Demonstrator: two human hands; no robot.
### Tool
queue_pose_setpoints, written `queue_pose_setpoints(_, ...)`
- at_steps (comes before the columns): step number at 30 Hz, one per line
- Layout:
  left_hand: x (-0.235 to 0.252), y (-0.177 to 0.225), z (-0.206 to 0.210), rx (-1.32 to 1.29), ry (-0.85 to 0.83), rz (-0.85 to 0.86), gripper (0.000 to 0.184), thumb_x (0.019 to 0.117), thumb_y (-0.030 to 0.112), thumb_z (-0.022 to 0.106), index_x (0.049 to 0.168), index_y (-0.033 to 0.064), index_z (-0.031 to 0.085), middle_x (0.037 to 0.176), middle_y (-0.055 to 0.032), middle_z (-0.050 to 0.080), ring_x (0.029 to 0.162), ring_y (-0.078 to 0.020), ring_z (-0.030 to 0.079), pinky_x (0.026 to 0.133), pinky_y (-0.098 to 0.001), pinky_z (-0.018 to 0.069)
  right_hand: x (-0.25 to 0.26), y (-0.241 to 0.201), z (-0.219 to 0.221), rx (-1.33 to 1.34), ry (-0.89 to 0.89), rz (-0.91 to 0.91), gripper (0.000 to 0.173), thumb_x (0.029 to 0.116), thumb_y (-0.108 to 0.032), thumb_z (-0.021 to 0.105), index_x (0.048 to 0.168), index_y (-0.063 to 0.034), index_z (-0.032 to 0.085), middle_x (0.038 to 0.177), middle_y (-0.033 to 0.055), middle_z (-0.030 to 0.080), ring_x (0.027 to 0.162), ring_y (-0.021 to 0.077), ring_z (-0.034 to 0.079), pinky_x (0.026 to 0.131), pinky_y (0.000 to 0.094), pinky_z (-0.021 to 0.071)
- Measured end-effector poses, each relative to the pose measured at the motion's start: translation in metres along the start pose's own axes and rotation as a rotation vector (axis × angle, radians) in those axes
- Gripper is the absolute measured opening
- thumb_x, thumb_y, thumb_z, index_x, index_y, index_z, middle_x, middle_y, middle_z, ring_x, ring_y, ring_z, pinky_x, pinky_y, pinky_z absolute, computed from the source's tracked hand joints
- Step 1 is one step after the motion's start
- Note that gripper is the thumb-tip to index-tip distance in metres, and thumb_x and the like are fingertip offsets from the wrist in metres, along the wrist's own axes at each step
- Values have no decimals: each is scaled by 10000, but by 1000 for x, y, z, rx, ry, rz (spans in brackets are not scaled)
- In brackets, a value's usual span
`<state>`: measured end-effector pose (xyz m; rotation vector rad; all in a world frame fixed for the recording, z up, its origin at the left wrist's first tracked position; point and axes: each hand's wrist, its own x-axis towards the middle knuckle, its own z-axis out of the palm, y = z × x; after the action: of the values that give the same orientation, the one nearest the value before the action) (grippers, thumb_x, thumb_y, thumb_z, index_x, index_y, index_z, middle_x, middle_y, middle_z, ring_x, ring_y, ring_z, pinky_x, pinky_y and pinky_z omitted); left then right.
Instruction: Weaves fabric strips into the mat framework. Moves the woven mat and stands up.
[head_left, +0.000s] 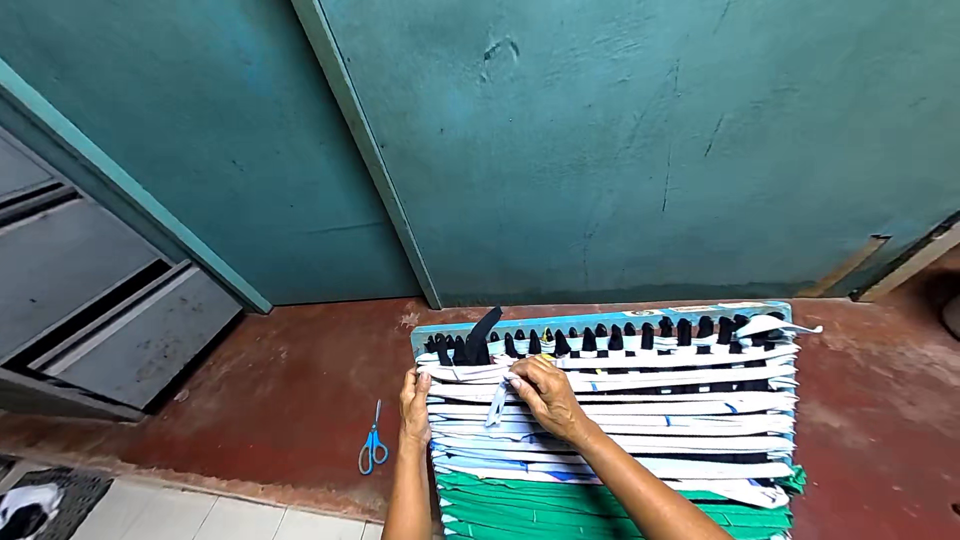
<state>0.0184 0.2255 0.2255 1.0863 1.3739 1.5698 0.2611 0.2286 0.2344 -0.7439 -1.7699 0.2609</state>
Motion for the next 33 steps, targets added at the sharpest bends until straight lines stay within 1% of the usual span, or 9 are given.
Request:
queue_pose_setpoints(8,-12,15,70,-58,-95,11,477,981,254,532,1319,-76,468,1003,-51,648,862,-14,646,808,-205,558,-24,51,-39,-148,187,-216,264,1034,-204,512,957,-39,703,961,107,751,970,215,699,952,337,518)
queue_pose_setpoints(16,-9,5,63,-85,-128,-12,544,950,304,548,1337,-66,452,999,-35,662,852,-14,664,795,-209,576,-27,44,-30,-139,203,-201,259,1029,-199,521,934,-47,707,950,104,751,965,218,701,940,332,527)
queue_pose_setpoints(18,-8,3,63,5,-103,32,561,962,299,534,1373,-72,444,1101,-87,647,934,-37,651,846,-220,557,-25,39,-31,-150,182,-177,259,1020,-192,524,924,-40,710,938,106,749,944,219,702,917,332,533)
queue_pose_setpoints(20,-8,8,64,204,-37,209,679,940,300,545,1456,-117,403,1340,-243,572,1175,-191,586,1002,-331,483,-23,35,-34,-163,158,-160,263,1012,-192,524,912,-41,716,925,101,748,925,220,703,892,338,540)
queue_pose_setpoints(22,-11,23,74,456,89,522,668,904,329,592,1350,-164,521,1374,-346,546,1292,-415,534,1094,-501,411,-21,32,-36,-174,145,-146,264,1006,-194,525,900,-49,718,908,87,748,910,214,702,875,347,536)
queue_pose_setpoints(25,-23,54,105,751,155,879,459,845,380,678,1041,-29,752,1098,-244,703,1046,-447,642,868,-593,472,-20,27,-34,-168,123,-135,263,1005,-198,533,896,-52,723,898,77,750,897,203,704,877,350,531)
queue_pose_setpoints(27,-26,62,128,931,70,915,327,828,337,709,931,34,777,960,-168,714,936,-396,667,779,-576,475,-19,24,-33,-172,110,-133,262,1006,-199,531,894,-56,720,885,73,744,886,203,700,878,361,524)
queue_pose_setpoints(30,-19,64,144,1051,-1,869,160,835,156,688,848,16,764,845,-172,694,851,-400,677,730,-581,483,-20,23,-35,-160,86,-115,260,1000,-198,534,898,-54,725,882,70,743,884,205,705,876,376,532)
queue_pose_setpoints(33,-13,63,134,744,-112,766,187,857,106,632,884,-27,761,875,-178,703,880,-359,673,802,-564,484,-22,23,-40,-137,71,-105,258,1000,-192,537,906,-48,729,900,74,748,901,205,709,890,364,540)
